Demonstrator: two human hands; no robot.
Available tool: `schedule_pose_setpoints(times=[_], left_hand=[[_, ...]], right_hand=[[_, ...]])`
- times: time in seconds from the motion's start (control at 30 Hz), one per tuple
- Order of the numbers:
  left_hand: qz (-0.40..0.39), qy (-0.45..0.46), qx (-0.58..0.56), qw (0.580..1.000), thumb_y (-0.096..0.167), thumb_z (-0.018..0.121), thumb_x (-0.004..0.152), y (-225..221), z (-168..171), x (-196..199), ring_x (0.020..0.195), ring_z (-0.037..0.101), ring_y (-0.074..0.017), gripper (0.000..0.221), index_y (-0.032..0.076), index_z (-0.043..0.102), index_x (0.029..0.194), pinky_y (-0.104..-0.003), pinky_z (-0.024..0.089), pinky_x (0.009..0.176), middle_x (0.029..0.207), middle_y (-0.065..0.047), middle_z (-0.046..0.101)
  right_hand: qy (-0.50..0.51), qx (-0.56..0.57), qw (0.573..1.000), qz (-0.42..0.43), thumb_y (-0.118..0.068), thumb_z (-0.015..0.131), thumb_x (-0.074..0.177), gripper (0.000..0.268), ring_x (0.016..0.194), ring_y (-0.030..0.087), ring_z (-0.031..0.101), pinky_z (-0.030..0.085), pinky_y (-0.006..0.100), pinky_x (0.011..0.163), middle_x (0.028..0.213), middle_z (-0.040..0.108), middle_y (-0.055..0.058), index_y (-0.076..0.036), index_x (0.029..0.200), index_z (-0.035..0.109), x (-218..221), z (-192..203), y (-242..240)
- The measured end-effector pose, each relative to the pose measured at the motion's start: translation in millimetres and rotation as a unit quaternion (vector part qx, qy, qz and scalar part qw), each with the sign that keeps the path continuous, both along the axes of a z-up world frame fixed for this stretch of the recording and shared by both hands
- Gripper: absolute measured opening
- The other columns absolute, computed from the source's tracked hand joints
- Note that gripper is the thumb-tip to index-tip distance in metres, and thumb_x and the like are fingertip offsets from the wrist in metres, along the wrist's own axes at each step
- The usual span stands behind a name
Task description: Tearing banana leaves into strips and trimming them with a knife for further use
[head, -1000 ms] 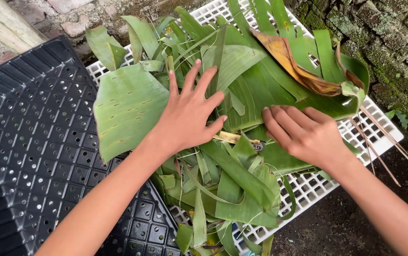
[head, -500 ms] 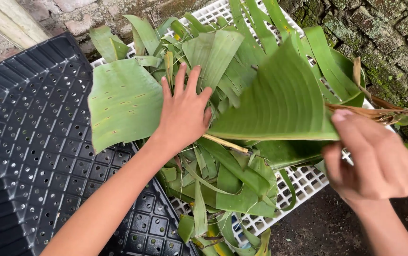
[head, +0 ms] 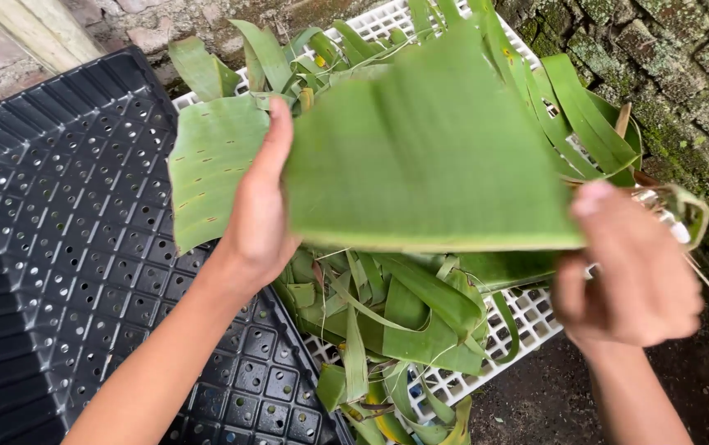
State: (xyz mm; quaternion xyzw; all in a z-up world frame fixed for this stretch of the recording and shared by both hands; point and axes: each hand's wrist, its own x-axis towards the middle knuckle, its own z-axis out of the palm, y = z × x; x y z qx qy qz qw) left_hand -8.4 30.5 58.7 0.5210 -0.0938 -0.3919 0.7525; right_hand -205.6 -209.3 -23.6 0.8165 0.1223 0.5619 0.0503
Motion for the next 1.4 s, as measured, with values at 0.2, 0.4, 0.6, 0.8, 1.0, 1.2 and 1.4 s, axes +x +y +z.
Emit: schedule_pose_setpoints(times=[0.2, 0.4, 0.6, 0.8, 1.0, 1.2, 1.4], left_hand=[[0.049, -0.126, 0.158, 0.978, 0.024, 0.072, 0.08, 29.4, -49.5, 25.6, 0.134, 0.061, -0.0166, 0.076, 0.004, 0.048, 0.149, -0.035, 0.046, 0.116, 0.147, -0.011, 0.064], [0.034, -0.289, 0.312, 0.905, 0.03, 0.069, 0.094, 62.8, -75.6, 22.0, 0.063, 0.036, -0.004, 0.042, 0.008, 0.072, 0.129, -0.022, 0.046, 0.073, 0.102, 0.011, 0.065], [0.139, -0.322, 0.268, 0.897, 0.022, 0.067, 0.095, 83.7, -68.1, 7.6, 0.112, 0.066, -0.0071, 0.029, 0.003, 0.072, 0.116, -0.026, 0.051, 0.093, 0.115, 0.0, 0.075], [0.215, -0.28, 0.162, 0.922, 0.011, 0.062, 0.099, 121.5, -47.6, -11.5, 0.11, 0.069, -0.0098, 0.013, 0.007, 0.07, 0.109, -0.025, 0.055, 0.098, 0.114, -0.003, 0.076], [0.225, -0.179, 0.164, 0.944, 0.015, 0.067, 0.097, 163.5, -49.2, -33.2, 0.061, 0.049, -0.0057, 0.025, 0.011, 0.066, 0.121, -0.025, 0.042, 0.061, 0.1, -0.005, 0.079], [0.253, -0.345, 0.117, 0.896, 0.006, 0.07, 0.096, 185.3, -45.7, -50.3, 0.088, 0.074, -0.0111, 0.024, 0.009, 0.064, 0.118, -0.021, 0.057, 0.078, 0.095, -0.006, 0.078], [0.362, -0.515, 0.156, 0.761, -0.007, 0.067, 0.105, 233.2, -12.4, -32.2, 0.081, 0.065, -0.0108, 0.024, 0.003, 0.057, 0.125, -0.021, 0.047, 0.061, 0.107, -0.008, 0.069]], right_hand=[[0.318, -0.037, 0.944, 0.082, -0.025, 0.072, 0.097, 0.023, 0.107, 0.02, 0.076, 0.061, 0.028, 0.08, 0.118, 0.078, 0.01, -0.012, 0.117, 0.073, 7.9, -8.4, 27.5], [0.382, 0.134, 0.907, 0.117, -0.025, 0.065, 0.096, 0.031, 0.119, 0.028, 0.069, 0.06, 0.039, 0.105, 0.129, 0.069, 0.014, -0.007, 0.121, 0.068, 19.6, 15.3, 34.1], [0.45, 0.086, 0.881, 0.123, -0.053, 0.064, 0.09, 0.07, 0.136, 0.03, 0.05, 0.047, 0.052, 0.111, 0.15, 0.049, 0.016, -0.008, 0.142, 0.052, 54.9, 15.8, 88.1], [0.368, -0.028, 0.926, 0.08, -0.028, 0.063, 0.102, 0.039, 0.116, 0.027, 0.061, 0.047, 0.036, 0.091, 0.135, 0.061, 0.011, -0.011, 0.137, 0.06, 61.9, 6.2, 132.1], [0.315, -0.118, 0.934, 0.118, -0.019, 0.063, 0.102, 0.027, 0.109, 0.025, 0.063, 0.047, 0.035, 0.082, 0.125, 0.065, 0.009, -0.01, 0.127, 0.064, 72.9, 3.6, 155.7], [0.279, -0.021, 0.945, 0.17, -0.03, 0.069, 0.1, 0.05, 0.126, 0.029, 0.061, 0.051, 0.043, 0.103, 0.14, 0.062, 0.015, -0.007, 0.141, 0.053, 88.0, 13.3, 176.9], [0.483, 0.083, 0.867, 0.09, -0.051, 0.084, 0.071, 0.128, 0.15, 0.043, 0.025, 0.023, 0.068, 0.118, 0.163, 0.017, 0.026, -0.003, 0.162, 0.009, 104.2, 81.4, 164.8]])
